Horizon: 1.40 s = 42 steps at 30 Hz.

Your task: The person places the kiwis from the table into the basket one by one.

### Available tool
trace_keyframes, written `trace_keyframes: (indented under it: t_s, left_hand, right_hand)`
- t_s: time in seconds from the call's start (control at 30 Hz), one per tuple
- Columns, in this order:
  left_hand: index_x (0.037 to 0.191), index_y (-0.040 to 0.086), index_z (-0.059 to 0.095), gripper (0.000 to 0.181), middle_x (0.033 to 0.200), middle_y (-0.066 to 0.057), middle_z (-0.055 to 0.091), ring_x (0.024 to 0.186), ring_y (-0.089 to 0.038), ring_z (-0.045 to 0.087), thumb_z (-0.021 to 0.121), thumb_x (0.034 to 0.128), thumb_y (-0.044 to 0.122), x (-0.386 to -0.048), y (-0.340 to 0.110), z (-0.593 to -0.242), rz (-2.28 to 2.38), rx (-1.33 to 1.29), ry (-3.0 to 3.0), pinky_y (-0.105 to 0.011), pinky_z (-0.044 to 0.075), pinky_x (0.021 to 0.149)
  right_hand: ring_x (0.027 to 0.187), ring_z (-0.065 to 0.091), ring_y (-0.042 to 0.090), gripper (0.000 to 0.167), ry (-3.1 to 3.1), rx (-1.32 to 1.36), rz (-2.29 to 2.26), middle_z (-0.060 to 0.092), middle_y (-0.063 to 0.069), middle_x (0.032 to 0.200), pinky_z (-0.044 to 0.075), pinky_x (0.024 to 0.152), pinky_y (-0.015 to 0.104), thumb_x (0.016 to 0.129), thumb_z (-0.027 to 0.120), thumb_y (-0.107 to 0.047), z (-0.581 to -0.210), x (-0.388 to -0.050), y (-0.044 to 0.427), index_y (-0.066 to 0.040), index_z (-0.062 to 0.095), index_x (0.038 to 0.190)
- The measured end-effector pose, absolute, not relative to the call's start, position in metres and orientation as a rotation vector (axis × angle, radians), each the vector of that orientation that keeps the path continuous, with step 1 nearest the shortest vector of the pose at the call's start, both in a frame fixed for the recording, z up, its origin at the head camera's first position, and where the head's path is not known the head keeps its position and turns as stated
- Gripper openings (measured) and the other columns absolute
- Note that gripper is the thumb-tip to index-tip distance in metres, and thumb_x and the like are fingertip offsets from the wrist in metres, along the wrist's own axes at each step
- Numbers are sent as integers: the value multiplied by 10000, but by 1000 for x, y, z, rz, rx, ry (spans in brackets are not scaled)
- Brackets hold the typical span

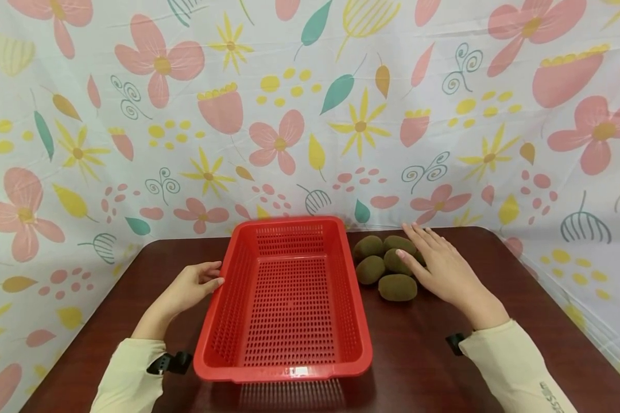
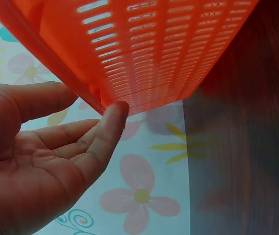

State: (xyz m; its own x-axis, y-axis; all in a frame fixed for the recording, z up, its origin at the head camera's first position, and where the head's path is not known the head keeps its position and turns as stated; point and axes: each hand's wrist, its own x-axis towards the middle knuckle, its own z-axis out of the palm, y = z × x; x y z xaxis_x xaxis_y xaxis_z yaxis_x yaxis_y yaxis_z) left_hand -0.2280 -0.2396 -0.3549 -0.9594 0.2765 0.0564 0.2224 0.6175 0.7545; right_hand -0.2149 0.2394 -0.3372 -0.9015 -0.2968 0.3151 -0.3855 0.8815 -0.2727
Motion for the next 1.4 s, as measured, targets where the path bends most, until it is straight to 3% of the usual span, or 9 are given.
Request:
trace_keyframes:
  t_s: [0.6, 1.07, 1.4]
  left_hand:
    - [1352, -147, 432, 500, 1053, -218, 611, 874, -248, 668, 612, 933, 58, -237, -238, -356, 1514, 293, 2582, -394, 568, 768]
    - [1391, -109, 405, 555, 985, -162, 633, 821, -237, 669, 621, 942, 134, -237, -239, -360, 1535, 208, 2504, -401, 557, 807]
    - [1391, -105, 406, 559, 964, -158, 628, 812, -275, 678, 623, 943, 150, -236, -241, -361, 1558, 236, 2477, -430, 550, 825]
  right_hand:
    - [1268, 454, 422, 565, -2732, 735, 646, 472, 279, 1379, 381, 1009, 568, 957, 610, -241, -352, -228, 241, 82, 440, 1388]
    - [1138, 577, 367, 542, -2846, 821, 666, 578, 231, 1278, 497, 883, 502, 854, 734, -173, -376, -236, 245, 78, 548, 1297]
    - [1025, 625, 294, 471, -2933, 849, 655, 622, 201, 1201, 529, 803, 409, 836, 740, -100, -384, -242, 240, 80, 585, 1243]
